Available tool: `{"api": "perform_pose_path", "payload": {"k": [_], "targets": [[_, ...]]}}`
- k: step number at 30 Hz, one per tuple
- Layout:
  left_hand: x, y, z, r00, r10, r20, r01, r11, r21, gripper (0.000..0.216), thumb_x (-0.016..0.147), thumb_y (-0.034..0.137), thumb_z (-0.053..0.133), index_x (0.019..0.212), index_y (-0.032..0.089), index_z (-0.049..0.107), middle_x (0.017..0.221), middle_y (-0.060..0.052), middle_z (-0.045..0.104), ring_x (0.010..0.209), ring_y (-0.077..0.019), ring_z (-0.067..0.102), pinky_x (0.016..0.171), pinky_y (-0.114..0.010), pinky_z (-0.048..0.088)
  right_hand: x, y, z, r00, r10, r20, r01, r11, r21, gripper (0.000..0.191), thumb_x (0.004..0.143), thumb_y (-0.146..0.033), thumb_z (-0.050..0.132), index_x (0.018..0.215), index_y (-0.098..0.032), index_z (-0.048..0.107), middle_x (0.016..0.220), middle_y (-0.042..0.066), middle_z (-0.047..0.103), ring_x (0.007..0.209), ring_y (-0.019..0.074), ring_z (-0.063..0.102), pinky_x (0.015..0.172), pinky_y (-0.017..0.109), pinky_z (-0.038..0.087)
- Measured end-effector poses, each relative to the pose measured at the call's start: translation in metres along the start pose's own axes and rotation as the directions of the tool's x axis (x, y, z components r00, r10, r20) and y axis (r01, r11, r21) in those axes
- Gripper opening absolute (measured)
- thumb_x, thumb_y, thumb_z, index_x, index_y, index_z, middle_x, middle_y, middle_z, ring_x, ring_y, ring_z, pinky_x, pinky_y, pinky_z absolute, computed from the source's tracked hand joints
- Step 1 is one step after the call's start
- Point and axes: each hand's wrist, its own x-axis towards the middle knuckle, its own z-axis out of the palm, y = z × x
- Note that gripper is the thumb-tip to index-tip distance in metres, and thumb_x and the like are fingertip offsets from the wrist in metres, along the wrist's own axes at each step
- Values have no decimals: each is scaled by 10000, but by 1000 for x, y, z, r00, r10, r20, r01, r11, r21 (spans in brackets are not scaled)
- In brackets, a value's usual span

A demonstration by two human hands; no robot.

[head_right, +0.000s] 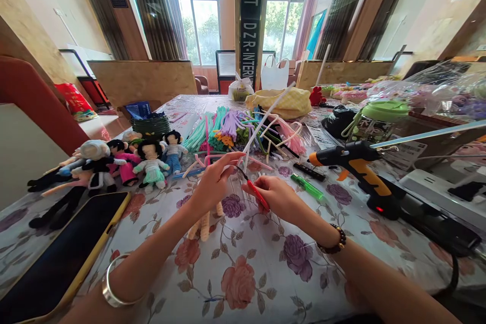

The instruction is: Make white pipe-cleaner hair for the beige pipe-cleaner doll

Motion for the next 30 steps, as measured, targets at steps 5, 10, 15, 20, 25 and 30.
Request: {"api": "perform_pose_path", "payload": {"k": [5,10,15,20,25,30], "targets": [[-1,-3,0,998,53,41,-54,998,22,524,778,-9,336,1196,201,574,1222,-67,588,1161,-174,523,1001,-320,396,0,-1,-1,1000,-1,6,1,1000,-6,468,724,-638,582,641,-191,474,487,-20,524,440,102,466,459,238,336],[1,-7,0,996,67,65,-68,997,20,495,819,27,332,1225,194,559,1210,-79,557,1136,-163,521,1013,-322,384,0,-1,-1,1000,-1,6,1,1000,-9,471,725,-643,578,637,-193,471,485,-20,526,440,105,469,459,239,331],[0,-10,3,996,73,41,-73,997,6,475,857,64,319,1274,170,522,1244,-104,509,1149,-151,508,1005,-295,379,0,0,-2,1000,-14,-3,14,1000,23,460,732,-622,591,640,-187,475,477,-19,526,433,97,455,455,233,323],[-1,-11,3,996,85,32,-85,996,-9,468,861,70,321,1275,157,522,1254,-110,492,1157,-157,501,994,-288,383,1,1,-2,1000,-14,-7,14,999,37,454,729,-618,596,646,-185,486,473,-23,522,423,95,456,446,231,322],[-1,-9,3,995,96,23,-96,995,31,461,872,81,313,1265,171,538,1235,-108,514,1144,-166,510,982,-298,395,0,0,-1,1000,-22,-8,22,1000,-4,469,732,-639,576,639,-189,482,469,-20,523,423,99,460,444,234,331],[0,-13,3,995,104,-4,-104,990,94,493,835,43,318,1243,174,562,1195,-111,545,1086,-179,537,929,-313,434,1,1,1,1000,-18,-2,18,1000,-17,476,739,-642,567,633,-184,492,485,-11,536,438,98,462,453,235,335]]}}
